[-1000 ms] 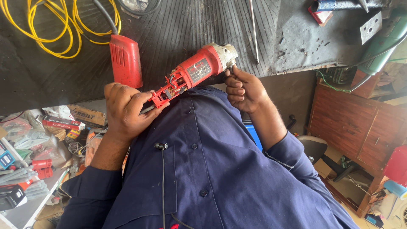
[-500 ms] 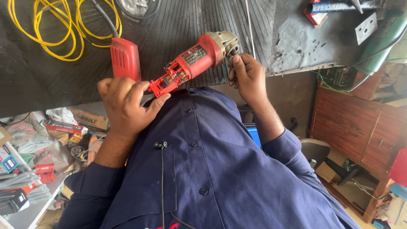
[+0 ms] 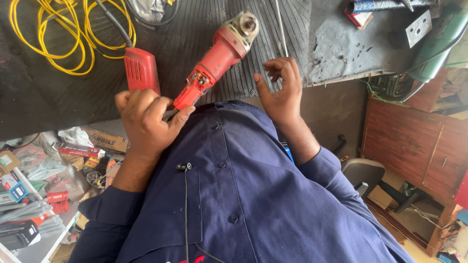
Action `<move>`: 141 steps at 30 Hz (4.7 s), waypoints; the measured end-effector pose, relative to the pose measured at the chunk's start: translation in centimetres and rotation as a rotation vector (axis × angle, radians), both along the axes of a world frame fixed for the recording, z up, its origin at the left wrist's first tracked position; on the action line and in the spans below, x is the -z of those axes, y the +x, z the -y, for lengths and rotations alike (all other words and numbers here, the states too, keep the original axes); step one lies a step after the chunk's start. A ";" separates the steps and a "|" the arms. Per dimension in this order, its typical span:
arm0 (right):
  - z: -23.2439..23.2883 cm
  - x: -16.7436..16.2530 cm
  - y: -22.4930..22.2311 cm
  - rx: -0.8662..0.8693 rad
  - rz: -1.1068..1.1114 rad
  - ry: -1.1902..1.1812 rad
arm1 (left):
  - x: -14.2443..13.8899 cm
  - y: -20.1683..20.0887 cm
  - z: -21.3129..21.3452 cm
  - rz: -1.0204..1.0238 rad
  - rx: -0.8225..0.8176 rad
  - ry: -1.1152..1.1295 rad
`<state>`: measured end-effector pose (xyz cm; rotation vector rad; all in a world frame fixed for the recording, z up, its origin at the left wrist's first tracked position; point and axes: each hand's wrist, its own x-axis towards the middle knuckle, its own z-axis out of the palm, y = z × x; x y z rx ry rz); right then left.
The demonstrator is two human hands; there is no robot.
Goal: The person disassembles a red angle grinder, removes the housing, and manipulates internal components and wires. They use pliers to adjust connections and repeatedly reposition the tool on the workbench.
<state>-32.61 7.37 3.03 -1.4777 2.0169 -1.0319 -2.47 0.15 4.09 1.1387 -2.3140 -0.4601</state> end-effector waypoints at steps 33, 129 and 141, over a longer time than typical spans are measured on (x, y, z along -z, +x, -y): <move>2.3 -3.4 2.0 -0.407 -0.290 0.084 | -4.5 -2.3 3.9 -0.003 0.298 0.171; -2.9 -5.9 4.2 -0.311 -0.418 -0.062 | -10.6 -1.2 -3.6 0.231 0.245 0.107; -2.5 -6.5 4.4 -0.312 -0.423 -0.056 | -10.8 -0.5 -2.1 0.205 0.273 0.218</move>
